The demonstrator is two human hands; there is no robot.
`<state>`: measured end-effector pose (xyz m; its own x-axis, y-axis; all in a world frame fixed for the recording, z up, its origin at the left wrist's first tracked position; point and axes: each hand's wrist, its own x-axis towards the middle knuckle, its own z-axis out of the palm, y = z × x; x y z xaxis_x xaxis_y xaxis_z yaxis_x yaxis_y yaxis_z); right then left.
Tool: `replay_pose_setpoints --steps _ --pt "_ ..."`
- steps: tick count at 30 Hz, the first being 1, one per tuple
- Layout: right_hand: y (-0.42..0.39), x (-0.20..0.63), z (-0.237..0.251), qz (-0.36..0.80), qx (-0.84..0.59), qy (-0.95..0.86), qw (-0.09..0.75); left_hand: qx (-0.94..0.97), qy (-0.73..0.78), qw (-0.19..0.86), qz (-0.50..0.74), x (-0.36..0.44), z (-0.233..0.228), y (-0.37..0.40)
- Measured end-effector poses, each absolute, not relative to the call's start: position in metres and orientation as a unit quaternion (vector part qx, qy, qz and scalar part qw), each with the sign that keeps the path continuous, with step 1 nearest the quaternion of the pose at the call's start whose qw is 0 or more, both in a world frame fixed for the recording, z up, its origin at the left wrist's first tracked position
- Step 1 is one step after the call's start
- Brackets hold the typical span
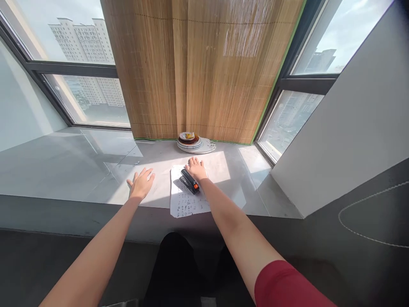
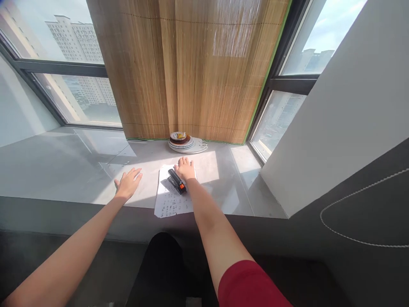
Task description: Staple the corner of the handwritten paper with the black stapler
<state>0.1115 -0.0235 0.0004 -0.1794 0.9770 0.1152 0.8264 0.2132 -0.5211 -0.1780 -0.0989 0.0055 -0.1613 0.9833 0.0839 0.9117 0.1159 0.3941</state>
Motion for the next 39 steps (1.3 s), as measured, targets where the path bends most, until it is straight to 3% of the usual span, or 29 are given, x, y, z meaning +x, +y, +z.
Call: replay_pose_setpoints --steps 5,10,24,33,36,39 --pt "-0.012 0.031 -0.008 0.184 -0.569 -0.768 0.229 0.608 0.740 0.137 0.252 -0.187 0.004 -0.098" --pt "-0.006 0.006 -0.015 0.192 -0.568 -0.763 0.242 0.609 0.726 0.137 0.289 -0.189 -0.001 -0.095" --pt "-0.021 0.184 -0.018 0.146 -0.656 -0.710 0.212 0.642 0.731 0.092 0.214 -0.180 0.002 -0.100" --pt "-0.022 0.198 -0.020 0.136 -0.666 -0.711 0.178 0.673 0.722 -0.014 0.161 -0.153 0.007 -0.110" --pt "-0.022 0.198 -0.021 0.162 -0.653 -0.706 0.220 0.728 0.665 0.005 0.167 -0.111 0.003 -0.120" --pt "-0.020 0.200 -0.019 0.238 -0.613 -0.658 0.366 0.794 0.580 0.026 0.180 -0.058 -0.007 -0.128"
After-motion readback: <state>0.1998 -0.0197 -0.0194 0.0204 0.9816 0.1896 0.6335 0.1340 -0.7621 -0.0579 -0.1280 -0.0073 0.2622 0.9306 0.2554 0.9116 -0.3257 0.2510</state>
